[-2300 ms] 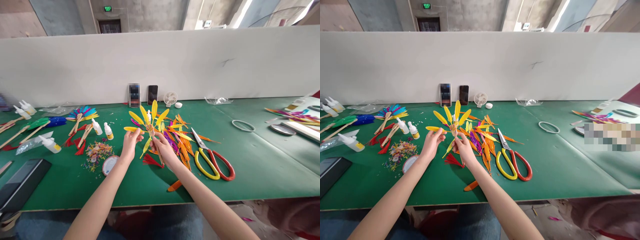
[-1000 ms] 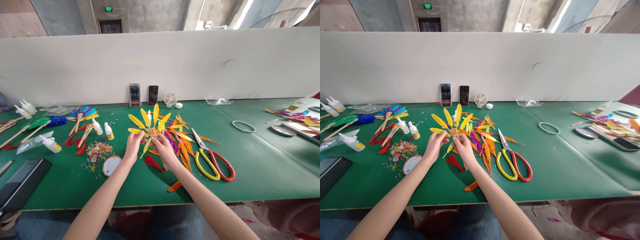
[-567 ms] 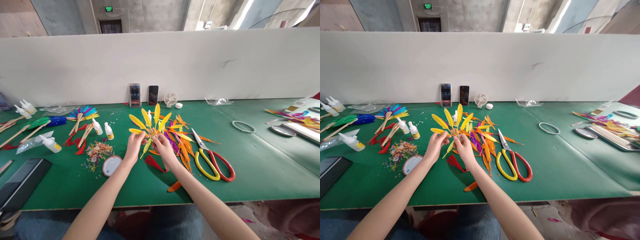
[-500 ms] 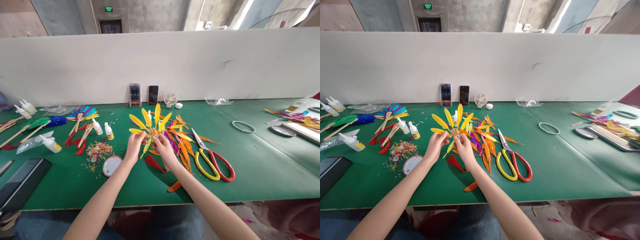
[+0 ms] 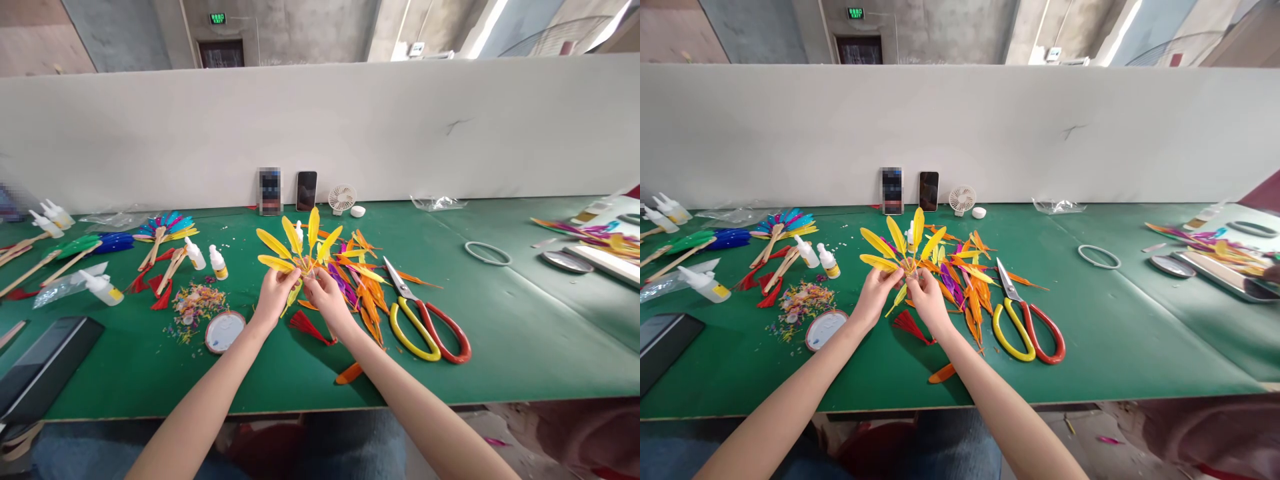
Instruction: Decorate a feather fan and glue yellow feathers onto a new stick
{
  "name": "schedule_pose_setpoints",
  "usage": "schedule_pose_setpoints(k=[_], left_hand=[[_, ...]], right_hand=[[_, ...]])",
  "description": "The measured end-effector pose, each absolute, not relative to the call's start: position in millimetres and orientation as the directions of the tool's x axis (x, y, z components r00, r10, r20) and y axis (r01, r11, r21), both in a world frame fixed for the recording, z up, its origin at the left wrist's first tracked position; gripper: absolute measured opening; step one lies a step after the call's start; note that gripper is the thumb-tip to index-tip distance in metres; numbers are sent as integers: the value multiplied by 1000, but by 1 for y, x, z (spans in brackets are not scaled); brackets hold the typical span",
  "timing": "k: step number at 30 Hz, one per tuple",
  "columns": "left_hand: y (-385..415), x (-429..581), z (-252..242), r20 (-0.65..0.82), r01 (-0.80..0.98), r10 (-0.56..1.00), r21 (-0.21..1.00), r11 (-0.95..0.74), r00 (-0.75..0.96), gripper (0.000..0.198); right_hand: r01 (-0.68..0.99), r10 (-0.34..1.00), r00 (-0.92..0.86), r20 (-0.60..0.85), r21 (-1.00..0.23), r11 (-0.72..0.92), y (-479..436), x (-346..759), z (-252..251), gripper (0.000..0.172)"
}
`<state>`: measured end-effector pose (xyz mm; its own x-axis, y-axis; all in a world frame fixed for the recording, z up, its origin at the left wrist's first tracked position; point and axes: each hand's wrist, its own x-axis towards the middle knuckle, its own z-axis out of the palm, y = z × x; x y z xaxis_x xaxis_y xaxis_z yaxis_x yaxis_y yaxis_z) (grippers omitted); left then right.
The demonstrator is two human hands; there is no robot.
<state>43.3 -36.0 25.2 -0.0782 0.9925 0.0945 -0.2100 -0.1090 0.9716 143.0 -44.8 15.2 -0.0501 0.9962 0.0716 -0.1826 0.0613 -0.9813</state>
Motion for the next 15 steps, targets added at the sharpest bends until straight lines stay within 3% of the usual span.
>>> schedule_pose_setpoints(k=[15], left_hand=[[-40, 46, 28, 101, -210, 990, 970, -119, -97, 24]], right_hand=[[-168, 997, 13, 74, -983, 75, -48, 141, 18, 25]])
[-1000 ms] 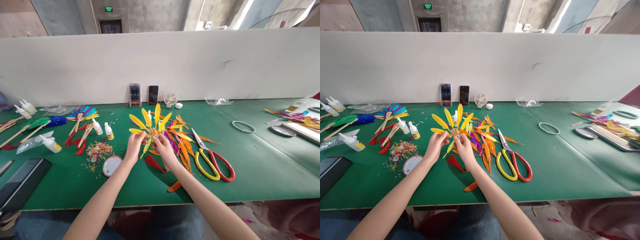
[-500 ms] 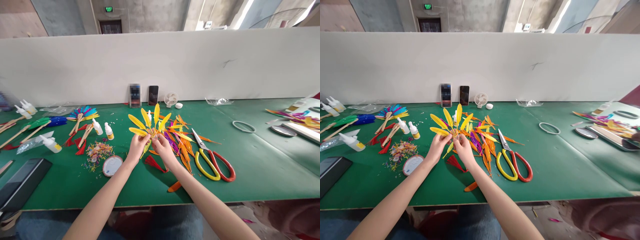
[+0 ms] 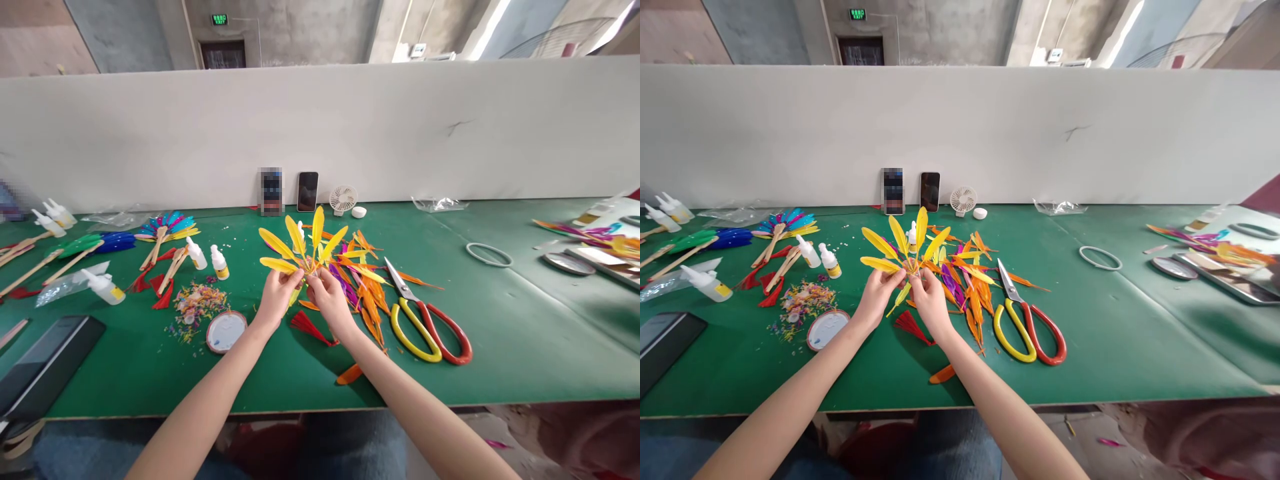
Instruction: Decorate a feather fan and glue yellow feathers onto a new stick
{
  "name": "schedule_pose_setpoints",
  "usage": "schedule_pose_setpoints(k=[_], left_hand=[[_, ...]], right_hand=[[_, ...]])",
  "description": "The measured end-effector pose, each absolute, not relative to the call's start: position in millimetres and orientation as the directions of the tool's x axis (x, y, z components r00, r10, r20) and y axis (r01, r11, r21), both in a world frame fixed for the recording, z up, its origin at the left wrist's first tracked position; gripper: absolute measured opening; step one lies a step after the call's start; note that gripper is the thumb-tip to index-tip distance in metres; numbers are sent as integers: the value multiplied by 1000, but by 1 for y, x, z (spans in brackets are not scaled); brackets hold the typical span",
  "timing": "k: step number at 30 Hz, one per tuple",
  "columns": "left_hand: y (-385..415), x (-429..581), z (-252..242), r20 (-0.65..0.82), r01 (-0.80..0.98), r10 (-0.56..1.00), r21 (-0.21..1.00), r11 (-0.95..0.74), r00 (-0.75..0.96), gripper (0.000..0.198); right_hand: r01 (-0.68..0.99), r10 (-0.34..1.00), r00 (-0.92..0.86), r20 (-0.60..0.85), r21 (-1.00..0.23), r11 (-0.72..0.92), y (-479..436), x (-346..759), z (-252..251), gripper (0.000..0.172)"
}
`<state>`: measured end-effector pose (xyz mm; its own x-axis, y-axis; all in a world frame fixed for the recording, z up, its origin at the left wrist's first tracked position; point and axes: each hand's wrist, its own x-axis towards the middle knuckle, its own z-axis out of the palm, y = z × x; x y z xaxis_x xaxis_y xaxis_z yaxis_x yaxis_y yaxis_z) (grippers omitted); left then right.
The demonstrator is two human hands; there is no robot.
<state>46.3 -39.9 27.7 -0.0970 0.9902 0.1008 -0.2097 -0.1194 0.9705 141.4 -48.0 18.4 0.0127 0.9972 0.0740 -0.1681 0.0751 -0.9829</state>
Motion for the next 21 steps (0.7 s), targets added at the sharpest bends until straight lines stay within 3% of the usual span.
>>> schedule_pose_setpoints(k=[21], left_hand=[[-39, 46, 29, 121, -229, 985, 962, -147, -126, 25]], right_hand=[[-125, 988, -17, 151, -981, 148, -49, 141, 17, 19]])
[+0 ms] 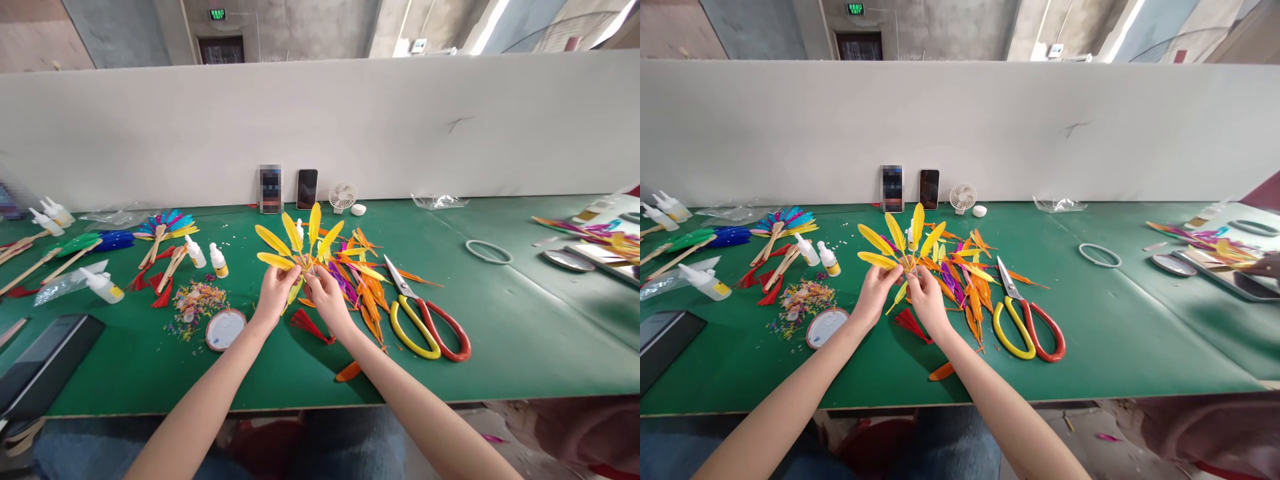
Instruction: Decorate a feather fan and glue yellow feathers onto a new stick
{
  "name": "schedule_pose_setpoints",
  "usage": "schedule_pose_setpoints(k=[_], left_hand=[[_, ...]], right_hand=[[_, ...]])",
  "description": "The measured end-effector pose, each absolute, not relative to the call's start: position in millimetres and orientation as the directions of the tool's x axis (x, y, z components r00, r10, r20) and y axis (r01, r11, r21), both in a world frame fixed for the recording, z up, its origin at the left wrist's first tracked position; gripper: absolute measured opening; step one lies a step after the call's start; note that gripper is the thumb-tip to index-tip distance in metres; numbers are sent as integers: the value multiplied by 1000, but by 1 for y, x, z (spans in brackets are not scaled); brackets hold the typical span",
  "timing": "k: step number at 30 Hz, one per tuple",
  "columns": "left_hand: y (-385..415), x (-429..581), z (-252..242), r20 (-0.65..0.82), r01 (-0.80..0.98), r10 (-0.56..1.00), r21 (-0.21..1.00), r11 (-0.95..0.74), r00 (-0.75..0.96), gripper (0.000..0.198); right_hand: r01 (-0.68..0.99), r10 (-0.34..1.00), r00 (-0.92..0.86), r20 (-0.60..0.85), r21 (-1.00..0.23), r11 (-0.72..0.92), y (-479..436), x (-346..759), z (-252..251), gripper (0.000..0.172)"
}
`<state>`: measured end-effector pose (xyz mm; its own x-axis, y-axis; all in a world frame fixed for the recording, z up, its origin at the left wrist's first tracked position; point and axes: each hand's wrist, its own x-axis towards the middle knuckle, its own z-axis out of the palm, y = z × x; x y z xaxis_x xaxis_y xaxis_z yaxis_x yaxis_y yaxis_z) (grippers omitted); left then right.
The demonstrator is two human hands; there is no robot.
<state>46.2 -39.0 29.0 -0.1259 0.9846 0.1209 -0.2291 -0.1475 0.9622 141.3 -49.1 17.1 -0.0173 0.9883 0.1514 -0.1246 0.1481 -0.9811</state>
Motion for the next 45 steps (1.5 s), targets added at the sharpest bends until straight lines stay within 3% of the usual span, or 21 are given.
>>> schedule_pose_setpoints(k=[11, 16, 21, 26, 45], left_hand=[[-38, 44, 28, 130, -255, 984, 954, -158, -123, 26], [-40, 45, 30, 119, -271, 988, 952, -141, -95, 26], [-42, 46, 31, 86, -233, 995, 968, -94, -46, 25], [-42, 48, 31, 70, -253, 997, 964, -77, -35, 28], [-43, 52, 25, 134, -254, 990, 957, -143, -50, 27]], right_hand=[[-47, 988, 38, 150, -987, 152, -48, 145, 19, 45], [-77, 970, 113, 216, -971, 226, -46, 147, 21, 32], [-201, 972, 149, 183, -957, 211, -44, 151, 24, 20], [-288, 977, 161, 143, -940, 185, -42, 154, 22, 24], [-89, 948, 241, 209, -968, 236, -43, 155, 22, 25]])
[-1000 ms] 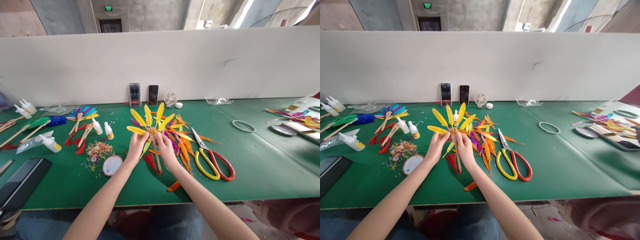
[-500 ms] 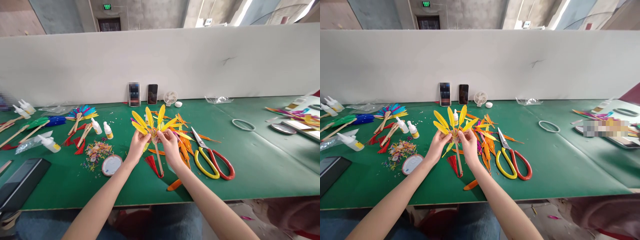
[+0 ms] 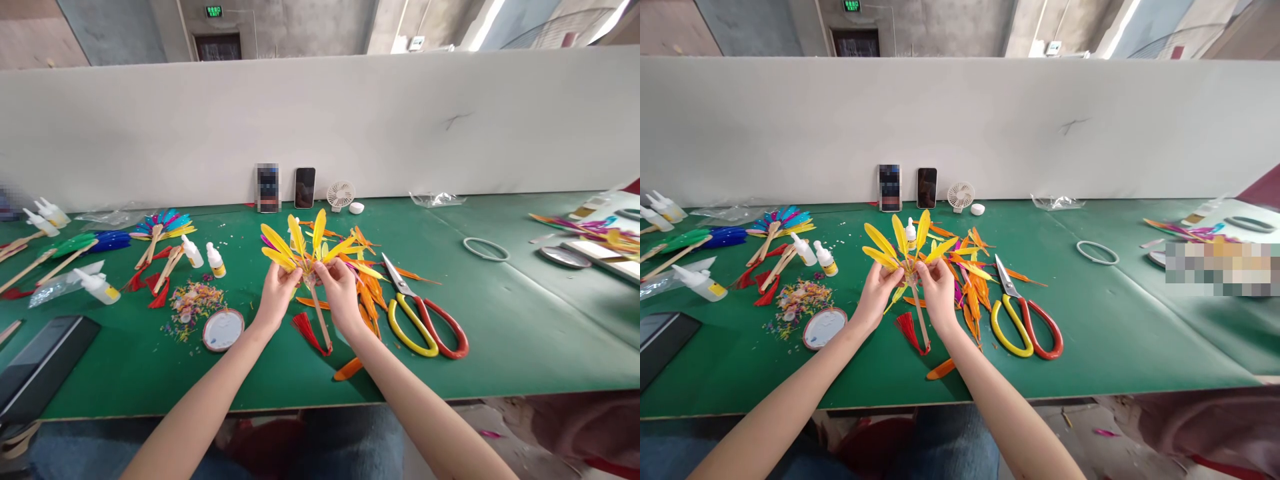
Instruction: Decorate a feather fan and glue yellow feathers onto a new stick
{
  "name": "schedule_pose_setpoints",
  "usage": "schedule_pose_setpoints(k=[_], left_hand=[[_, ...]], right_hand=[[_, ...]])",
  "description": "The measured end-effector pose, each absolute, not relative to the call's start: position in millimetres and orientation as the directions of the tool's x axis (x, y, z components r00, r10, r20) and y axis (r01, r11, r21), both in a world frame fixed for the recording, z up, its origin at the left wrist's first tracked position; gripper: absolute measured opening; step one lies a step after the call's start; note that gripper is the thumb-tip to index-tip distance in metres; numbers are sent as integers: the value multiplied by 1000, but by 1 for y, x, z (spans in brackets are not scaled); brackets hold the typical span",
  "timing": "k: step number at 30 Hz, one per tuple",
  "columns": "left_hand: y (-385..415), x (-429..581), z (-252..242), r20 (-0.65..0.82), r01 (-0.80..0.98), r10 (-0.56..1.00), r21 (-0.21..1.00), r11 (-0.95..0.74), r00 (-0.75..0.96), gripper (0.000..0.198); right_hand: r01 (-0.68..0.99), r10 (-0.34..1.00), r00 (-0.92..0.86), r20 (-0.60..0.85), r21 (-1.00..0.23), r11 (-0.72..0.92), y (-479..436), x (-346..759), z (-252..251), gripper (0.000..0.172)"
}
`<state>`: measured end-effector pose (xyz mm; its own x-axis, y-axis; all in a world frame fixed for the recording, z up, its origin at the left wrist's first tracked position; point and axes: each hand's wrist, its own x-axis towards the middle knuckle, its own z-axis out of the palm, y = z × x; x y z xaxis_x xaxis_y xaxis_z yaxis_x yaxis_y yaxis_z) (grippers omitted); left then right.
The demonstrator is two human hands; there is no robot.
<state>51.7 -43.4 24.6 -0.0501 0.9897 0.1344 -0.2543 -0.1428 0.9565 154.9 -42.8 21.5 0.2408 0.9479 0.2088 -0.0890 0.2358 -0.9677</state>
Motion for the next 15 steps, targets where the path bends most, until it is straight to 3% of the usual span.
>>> schedule_pose_setpoints(k=[15], left_hand=[[-44, 53, 20, 186, -257, 980, 946, -198, -72, 26]], right_hand=[[-16, 941, 236, 243, -967, 254, -45, 155, 23, 25]])
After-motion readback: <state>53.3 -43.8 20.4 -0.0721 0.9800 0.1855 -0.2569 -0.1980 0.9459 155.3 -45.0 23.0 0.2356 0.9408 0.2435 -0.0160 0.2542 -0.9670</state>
